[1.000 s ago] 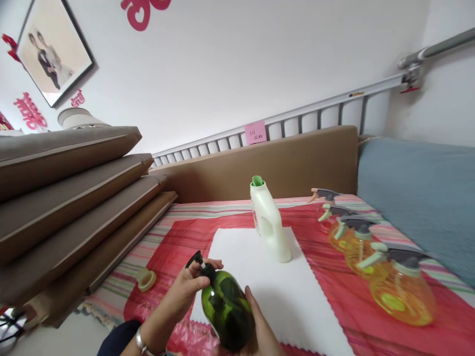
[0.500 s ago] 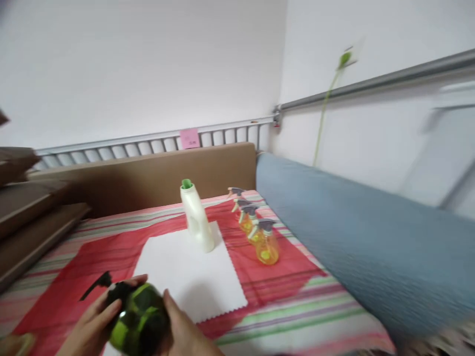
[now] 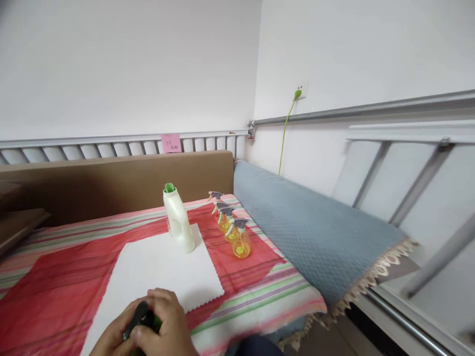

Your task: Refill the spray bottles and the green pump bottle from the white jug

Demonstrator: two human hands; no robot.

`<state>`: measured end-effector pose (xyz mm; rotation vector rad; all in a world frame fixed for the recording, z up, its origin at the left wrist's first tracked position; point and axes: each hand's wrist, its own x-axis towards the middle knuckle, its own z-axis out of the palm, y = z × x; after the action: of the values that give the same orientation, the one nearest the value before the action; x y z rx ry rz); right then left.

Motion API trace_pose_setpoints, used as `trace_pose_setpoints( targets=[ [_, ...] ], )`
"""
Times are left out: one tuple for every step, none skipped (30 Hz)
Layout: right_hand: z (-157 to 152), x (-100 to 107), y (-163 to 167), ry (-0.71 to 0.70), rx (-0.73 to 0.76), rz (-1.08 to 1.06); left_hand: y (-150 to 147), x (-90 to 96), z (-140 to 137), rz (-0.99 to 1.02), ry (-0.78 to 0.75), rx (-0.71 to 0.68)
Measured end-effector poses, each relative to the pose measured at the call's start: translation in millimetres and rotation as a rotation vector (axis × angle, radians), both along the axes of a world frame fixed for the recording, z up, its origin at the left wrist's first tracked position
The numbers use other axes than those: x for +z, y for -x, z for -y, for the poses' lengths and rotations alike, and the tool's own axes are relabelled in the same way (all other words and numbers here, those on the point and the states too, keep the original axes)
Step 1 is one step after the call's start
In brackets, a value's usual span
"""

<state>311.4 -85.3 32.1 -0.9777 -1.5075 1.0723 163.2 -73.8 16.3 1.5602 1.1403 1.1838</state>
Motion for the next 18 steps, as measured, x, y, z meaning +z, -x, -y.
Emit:
trace_pose_setpoints(
  targets=[
    [3, 1, -2, -0.003, -0.016, 0.001, -2, -2.5, 1, -0.01, -0.024, -0.008],
    [6, 1, -4, -0.003, -0.029, 0.0, -3, -5.5, 2, -0.03, -0.04, -0.028],
    [10, 2, -5, 0.002, -0.043, -0.005, -5, -8.8, 2, -0.051, -0.053, -0.053],
    [12, 3, -7, 0.009, -0.055, -0.014, -7, -12.0, 3, -0.068, -0.062, -0.076],
    [15, 4, -8, 0.014, -0.065, -0.026, -9, -14.6, 3, -0.079, -0.071, -0.095],
    [16, 5, -9, 0.015, -0.074, -0.042, -12, -16.1, 4, -0.077, -0.083, -0.103],
    [17, 7, -11, 0.01, -0.078, -0.057, -15, -16.3, 6, -0.067, -0.094, -0.103],
    [16, 8, -15, 0.002, -0.088, -0.072, -17, -15.0, 7, -0.059, -0.091, -0.107],
    [15, 9, -20, -0.005, -0.108, -0.084, -18, -12.5, 9, -0.052, -0.082, -0.102],
    [13, 11, -28, -0.003, -0.142, -0.093, -17, -9.4, 10, -0.052, -0.063, -0.092],
    [10, 12, -38, 0.009, -0.189, -0.098, -13, -6.4, 12, -0.055, -0.038, -0.071],
    [6, 12, -51, 0.028, -0.255, -0.1, -6, -4.4, 13, -0.063, -0.01, -0.043],
    [2, 12, -66, 0.049, -0.325, -0.095, 3, -4.0, 15, -0.075, 0.019, -0.014],
    [-3, 12, -82, 0.07, -0.394, -0.089, 14, -5.8, 16, -0.082, 0.043, 0.022],
    [-8, 11, -100, 0.088, -0.466, -0.077, 28, -10.0, 19, -0.084, 0.069, 0.05],
    [-13, 9, -117, 0.102, -0.539, -0.062, 42, -16.4, 22, -0.078, 0.095, 0.086],
    [-19, 7, -134, 0.108, -0.608, -0.043, 56, -24.2, 26, -0.06, 0.121, 0.133],
    [-25, 5, -150, 0.11, -0.667, -0.019, 69, -32.8, 31, -0.038, 0.158, 0.174]
  ],
)
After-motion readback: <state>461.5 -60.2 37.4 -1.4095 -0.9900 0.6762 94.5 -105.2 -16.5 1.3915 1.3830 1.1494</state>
